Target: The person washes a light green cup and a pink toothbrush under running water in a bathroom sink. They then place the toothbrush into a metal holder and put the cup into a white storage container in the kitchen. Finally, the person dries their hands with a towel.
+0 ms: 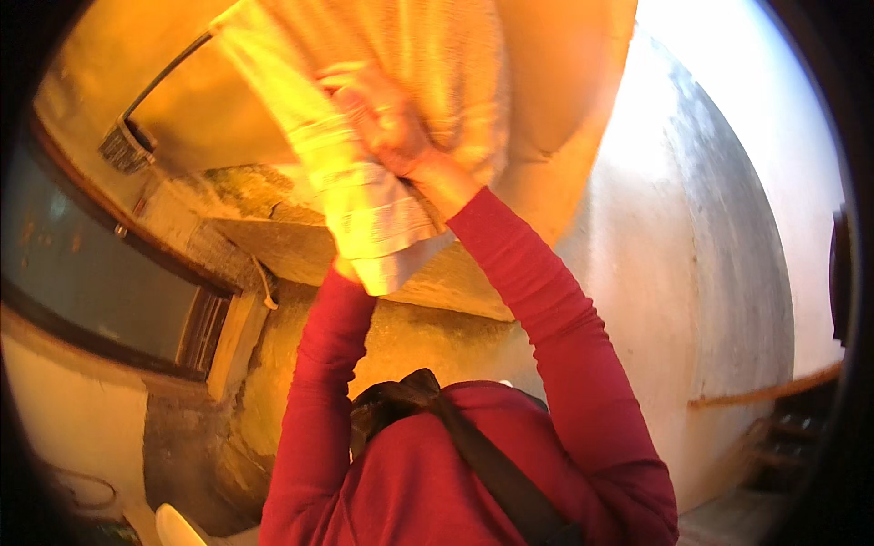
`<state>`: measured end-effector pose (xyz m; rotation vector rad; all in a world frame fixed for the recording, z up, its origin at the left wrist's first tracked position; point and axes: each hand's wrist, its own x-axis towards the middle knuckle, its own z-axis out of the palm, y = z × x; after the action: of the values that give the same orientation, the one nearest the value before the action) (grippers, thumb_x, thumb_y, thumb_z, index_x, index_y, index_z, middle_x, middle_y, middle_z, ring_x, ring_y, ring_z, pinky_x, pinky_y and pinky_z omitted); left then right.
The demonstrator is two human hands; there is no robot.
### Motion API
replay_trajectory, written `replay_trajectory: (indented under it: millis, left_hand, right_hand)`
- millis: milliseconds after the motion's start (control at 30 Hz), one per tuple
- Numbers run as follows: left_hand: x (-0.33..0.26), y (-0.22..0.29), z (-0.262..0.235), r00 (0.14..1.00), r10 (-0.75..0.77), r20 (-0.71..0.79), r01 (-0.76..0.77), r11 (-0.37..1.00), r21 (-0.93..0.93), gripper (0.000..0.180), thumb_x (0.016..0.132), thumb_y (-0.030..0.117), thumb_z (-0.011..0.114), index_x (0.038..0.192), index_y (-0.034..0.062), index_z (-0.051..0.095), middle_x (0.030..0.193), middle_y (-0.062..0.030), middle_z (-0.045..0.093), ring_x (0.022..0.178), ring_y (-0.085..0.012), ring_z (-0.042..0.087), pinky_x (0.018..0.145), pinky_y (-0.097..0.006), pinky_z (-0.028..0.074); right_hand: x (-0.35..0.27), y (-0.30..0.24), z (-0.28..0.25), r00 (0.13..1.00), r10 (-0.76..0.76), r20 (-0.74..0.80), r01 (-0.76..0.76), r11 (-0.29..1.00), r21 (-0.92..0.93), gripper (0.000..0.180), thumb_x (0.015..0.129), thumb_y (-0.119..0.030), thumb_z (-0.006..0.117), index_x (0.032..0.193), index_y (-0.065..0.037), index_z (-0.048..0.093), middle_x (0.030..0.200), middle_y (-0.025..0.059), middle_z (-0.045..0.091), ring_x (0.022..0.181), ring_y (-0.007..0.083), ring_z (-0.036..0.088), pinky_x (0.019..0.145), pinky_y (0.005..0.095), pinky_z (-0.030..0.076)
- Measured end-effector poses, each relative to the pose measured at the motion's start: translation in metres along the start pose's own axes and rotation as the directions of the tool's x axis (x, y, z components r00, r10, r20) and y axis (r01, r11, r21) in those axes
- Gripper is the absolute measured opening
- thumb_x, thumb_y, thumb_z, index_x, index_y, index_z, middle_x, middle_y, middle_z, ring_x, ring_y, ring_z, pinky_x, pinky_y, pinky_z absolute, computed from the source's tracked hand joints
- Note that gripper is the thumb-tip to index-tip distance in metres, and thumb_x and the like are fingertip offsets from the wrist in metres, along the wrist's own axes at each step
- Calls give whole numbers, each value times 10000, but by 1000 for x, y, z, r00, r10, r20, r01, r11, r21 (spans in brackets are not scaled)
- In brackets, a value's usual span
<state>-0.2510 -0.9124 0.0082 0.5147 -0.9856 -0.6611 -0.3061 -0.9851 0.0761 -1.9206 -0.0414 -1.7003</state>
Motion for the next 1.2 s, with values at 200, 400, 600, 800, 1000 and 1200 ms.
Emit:
replay_trajectory:
  millis: [200,400,600,800,1000,1200]
  left_hand:
    - [2,7,-13,975,-211,63,202,971,128,443,933,393,349,1142,18,458,708,-39,441,639,-118,471,561,-224,394]
    - [0,17,-15,965,-260,-42,261,926,274,448,939,408,325,1128,28,469,631,-19,421,574,-100,453,501,-208,380]
    - [21,24,-12,941,-279,-192,336,843,421,457,945,423,301,1114,38,480,554,2,401,509,-81,436,440,-191,366]
    - [5,34,60,939,-56,-340,181,921,346,354,951,384,302,939,78,481,774,3,458,760,-93,475,683,-234,421]
    - [55,-16,-126,865,-410,289,501,729,-466,234,945,230,332,1064,77,464,962,-13,445,915,-95,436,825,-214,380]
    - [18,-43,-175,883,-452,128,461,886,-52,283,946,214,350,1166,58,436,1100,-39,449,1030,-130,433,897,-266,380]
  right_hand:
    - [-29,-4,-9,939,81,335,-45,993,-112,911,755,-710,192,1307,12,137,1339,196,169,1254,290,144,1033,387,95]
    - [-90,-28,-18,952,149,268,-119,985,-126,715,891,-558,366,1340,-3,317,1378,190,336,1318,302,248,1068,465,210]
    - [-28,-12,-10,551,701,454,-800,287,527,460,911,-322,453,706,67,588,540,161,571,326,210,524,322,287,421]
    - [-38,31,40,955,273,-114,-279,959,-44,261,782,-132,527,658,92,579,621,264,581,573,316,608,563,391,489]
    - [-58,54,27,990,-67,-128,-27,783,-621,134,642,-136,591,597,-19,545,619,154,557,591,285,584,558,379,463]
    - [-204,22,-16,998,8,57,26,820,-572,273,752,-122,548,1020,-75,529,1006,83,497,828,227,562,661,349,478]
